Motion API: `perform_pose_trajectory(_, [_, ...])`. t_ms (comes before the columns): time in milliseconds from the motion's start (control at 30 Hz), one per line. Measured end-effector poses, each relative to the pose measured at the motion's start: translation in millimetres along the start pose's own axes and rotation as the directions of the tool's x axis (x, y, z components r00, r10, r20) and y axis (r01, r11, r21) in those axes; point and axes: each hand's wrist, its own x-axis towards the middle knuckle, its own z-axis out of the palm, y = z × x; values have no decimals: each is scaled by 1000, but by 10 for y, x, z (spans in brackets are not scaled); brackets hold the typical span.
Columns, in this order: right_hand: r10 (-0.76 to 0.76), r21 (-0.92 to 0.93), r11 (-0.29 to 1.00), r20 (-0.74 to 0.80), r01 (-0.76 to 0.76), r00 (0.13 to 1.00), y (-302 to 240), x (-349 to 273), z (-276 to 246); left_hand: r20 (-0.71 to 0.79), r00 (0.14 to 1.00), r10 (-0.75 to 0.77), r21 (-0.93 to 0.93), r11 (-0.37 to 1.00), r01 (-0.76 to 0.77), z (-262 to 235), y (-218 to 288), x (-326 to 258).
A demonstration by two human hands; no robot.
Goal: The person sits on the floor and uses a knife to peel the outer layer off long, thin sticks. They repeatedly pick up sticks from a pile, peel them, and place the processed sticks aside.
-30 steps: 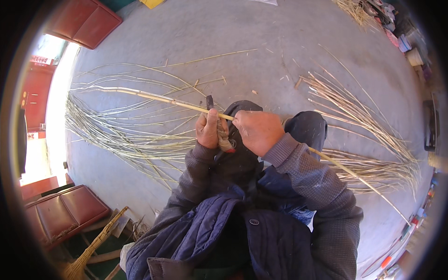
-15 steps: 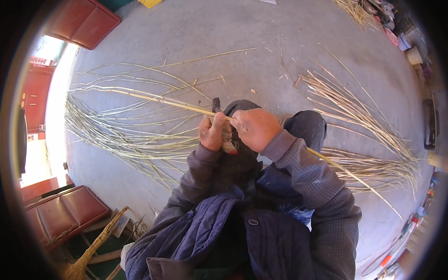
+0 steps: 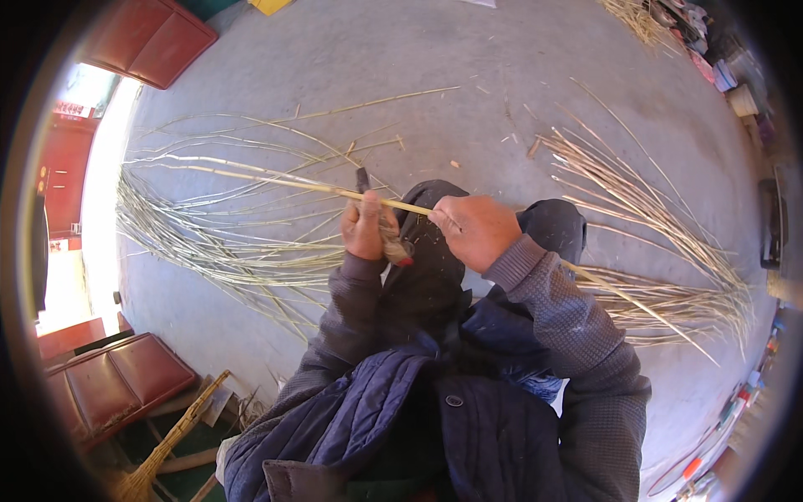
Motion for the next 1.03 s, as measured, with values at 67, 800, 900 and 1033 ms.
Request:
perform_pose_trajectory(67, [-38, -17, 999, -44, 37, 998, -3, 12, 34, 31, 998, 61, 27, 998, -62, 26, 4, 3])
perform_pose_trajectory(800, [-106, -85, 992, -119, 96, 987, -30, 56, 252, 53, 959, 278, 258, 924, -282, 357, -180, -150])
perform_pose_trajectory(900, [-111, -40, 993, -73, 108, 991, -68, 19, 128, 61, 996, 61, 97, 993, -66, 212, -56, -106])
perform_pose_trajectory(1033, [-16, -61, 998, 0, 16, 1000, -22, -41, 56, -22, 999, 28, -39, 999, -29, -201, 39, 204])
